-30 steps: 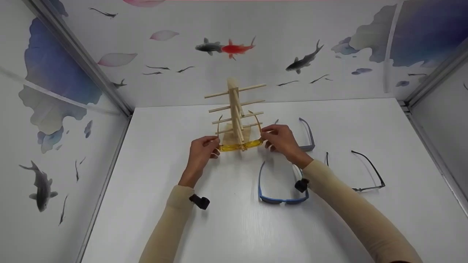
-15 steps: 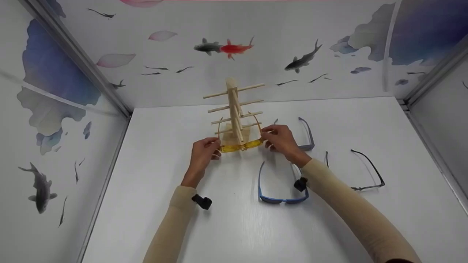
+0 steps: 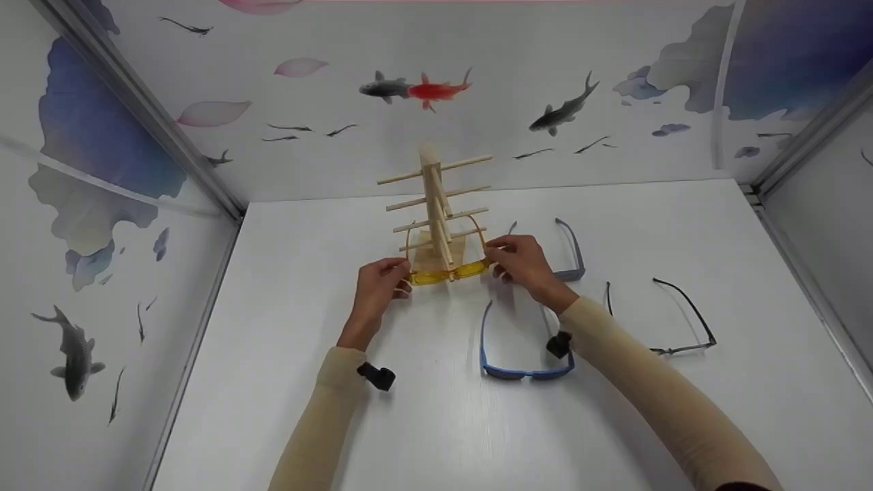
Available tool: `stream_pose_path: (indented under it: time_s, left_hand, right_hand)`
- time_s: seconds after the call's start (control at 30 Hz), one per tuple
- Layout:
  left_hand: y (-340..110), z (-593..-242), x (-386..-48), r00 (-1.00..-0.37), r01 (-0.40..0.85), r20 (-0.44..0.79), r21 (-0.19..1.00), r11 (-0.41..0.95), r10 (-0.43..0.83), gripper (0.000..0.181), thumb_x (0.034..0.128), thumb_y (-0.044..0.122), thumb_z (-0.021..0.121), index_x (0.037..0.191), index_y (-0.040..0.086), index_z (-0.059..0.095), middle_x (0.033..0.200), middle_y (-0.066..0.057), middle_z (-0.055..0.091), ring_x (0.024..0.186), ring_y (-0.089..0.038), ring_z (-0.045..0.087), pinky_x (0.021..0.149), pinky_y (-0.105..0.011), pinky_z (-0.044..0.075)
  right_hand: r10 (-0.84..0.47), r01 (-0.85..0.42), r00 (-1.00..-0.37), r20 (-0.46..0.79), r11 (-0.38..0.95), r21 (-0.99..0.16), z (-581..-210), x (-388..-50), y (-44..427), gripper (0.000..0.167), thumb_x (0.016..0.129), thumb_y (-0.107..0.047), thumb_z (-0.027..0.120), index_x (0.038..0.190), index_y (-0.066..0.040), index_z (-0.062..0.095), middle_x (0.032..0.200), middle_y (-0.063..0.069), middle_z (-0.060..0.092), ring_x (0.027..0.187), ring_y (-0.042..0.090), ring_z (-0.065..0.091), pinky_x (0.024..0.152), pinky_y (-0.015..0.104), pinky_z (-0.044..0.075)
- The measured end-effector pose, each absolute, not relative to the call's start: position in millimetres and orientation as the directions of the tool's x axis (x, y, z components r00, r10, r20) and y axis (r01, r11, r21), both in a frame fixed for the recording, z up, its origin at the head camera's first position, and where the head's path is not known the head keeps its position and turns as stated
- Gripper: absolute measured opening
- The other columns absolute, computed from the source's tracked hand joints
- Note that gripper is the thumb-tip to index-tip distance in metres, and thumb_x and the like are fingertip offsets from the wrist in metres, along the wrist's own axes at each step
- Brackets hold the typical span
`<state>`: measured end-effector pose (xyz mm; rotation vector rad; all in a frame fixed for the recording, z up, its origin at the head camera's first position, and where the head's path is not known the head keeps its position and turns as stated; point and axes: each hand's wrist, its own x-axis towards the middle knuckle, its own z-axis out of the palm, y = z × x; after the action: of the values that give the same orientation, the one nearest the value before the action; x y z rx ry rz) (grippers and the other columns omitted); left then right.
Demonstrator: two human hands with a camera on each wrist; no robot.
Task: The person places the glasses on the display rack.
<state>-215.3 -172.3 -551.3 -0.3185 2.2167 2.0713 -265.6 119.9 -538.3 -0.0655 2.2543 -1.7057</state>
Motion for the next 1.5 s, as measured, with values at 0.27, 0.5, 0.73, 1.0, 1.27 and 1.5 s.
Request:
stream_pose_path:
  time_s: [0.27, 0.5, 0.73, 1.0, 1.27, 1.5]
  left_hand:
    - [-172.5, -550.7, -214.0, -0.974, -0.211, -0.204, 0.976, 0.062, -0.100, 0.039, 0.1111, 0.020, 0.068, 0.137, -0.009, 0.070, 0.107, -0.016, 0.076, 0.084, -0.023, 0.072, 0.070, -0.027, 0.063]
    - [-173.9, -554.1, -210.9, -0.980, -0.182, -0.175, 0.981, 0.072, -0.091, 0.039, 0.1116, 0.023, 0.067, 0.135, -0.008, 0.072, 0.109, -0.016, 0.076, 0.086, -0.025, 0.072, 0.072, -0.028, 0.064]
    - [-179.9, -556.3, -201.1, -0.970, -0.226, -0.211, 0.966, 0.125, -0.119, 0.033, 0.1125, 0.025, 0.066, 0.130, 0.000, 0.076, 0.108, -0.015, 0.075, 0.090, -0.025, 0.072, 0.076, -0.031, 0.065]
    - [-181.5, -558.5, -188.4, -0.967, -0.250, -0.236, 0.953, 0.171, -0.098, 0.032, 0.1120, 0.023, 0.067, 0.132, 0.000, 0.075, 0.112, -0.019, 0.076, 0.091, -0.024, 0.072, 0.076, -0.030, 0.063]
    - [-180.8, -560.8, -174.1, -0.968, -0.249, -0.235, 0.937, 0.246, -0.086, 0.036, 0.1117, 0.025, 0.067, 0.136, 0.000, 0.074, 0.114, -0.016, 0.077, 0.100, -0.026, 0.072, 0.084, -0.033, 0.064]
    - [-178.8, -565.4, -161.7, -0.971, -0.240, -0.233, 0.938, 0.250, -0.056, 0.033, 0.1109, 0.023, 0.068, 0.133, -0.001, 0.075, 0.115, -0.016, 0.077, 0.102, -0.028, 0.072, 0.085, -0.036, 0.063]
  right_hand:
    - [-0.219, 0.148, -0.952, -0.216, 0.289, -0.946, -537.2, -264.3, 118.1, 0.041, 0.111, -0.025, 0.067, 0.140, 0.004, 0.069, 0.114, 0.016, 0.078, 0.082, 0.019, 0.069, 0.066, 0.024, 0.058]
    - [-0.178, 0.133, -0.967, -0.183, 0.261, -0.956, -535.7, -257.9, 125.2, 0.033, 0.113, -0.027, 0.063, 0.133, -0.002, 0.073, 0.120, 0.021, 0.076, 0.082, 0.020, 0.068, 0.070, 0.024, 0.061]
    - [-0.188, 0.034, -0.978, -0.090, 0.279, -0.960, -531.9, -241.0, 141.6, 0.032, 0.113, -0.027, 0.063, 0.133, -0.003, 0.074, 0.122, 0.029, 0.073, 0.080, 0.022, 0.068, 0.071, 0.025, 0.062]
    - [-0.199, 0.005, -0.978, -0.070, 0.312, -0.950, -532.0, -220.7, 162.8, 0.032, 0.112, -0.024, 0.066, 0.131, 0.001, 0.074, 0.116, 0.031, 0.071, 0.079, 0.025, 0.069, 0.065, 0.025, 0.060]
    - [-0.190, 0.059, -0.974, -0.127, 0.330, -0.942, -533.0, -201.3, 179.6, 0.036, 0.112, -0.023, 0.067, 0.134, 0.005, 0.072, 0.119, 0.027, 0.074, 0.082, 0.026, 0.071, 0.067, 0.027, 0.061]
    - [-0.194, 0.028, -0.975, -0.104, 0.360, -0.933, -531.1, -187.9, 191.3, 0.031, 0.111, -0.019, 0.067, 0.129, 0.006, 0.073, 0.116, 0.027, 0.075, 0.082, 0.028, 0.073, 0.067, 0.026, 0.062]
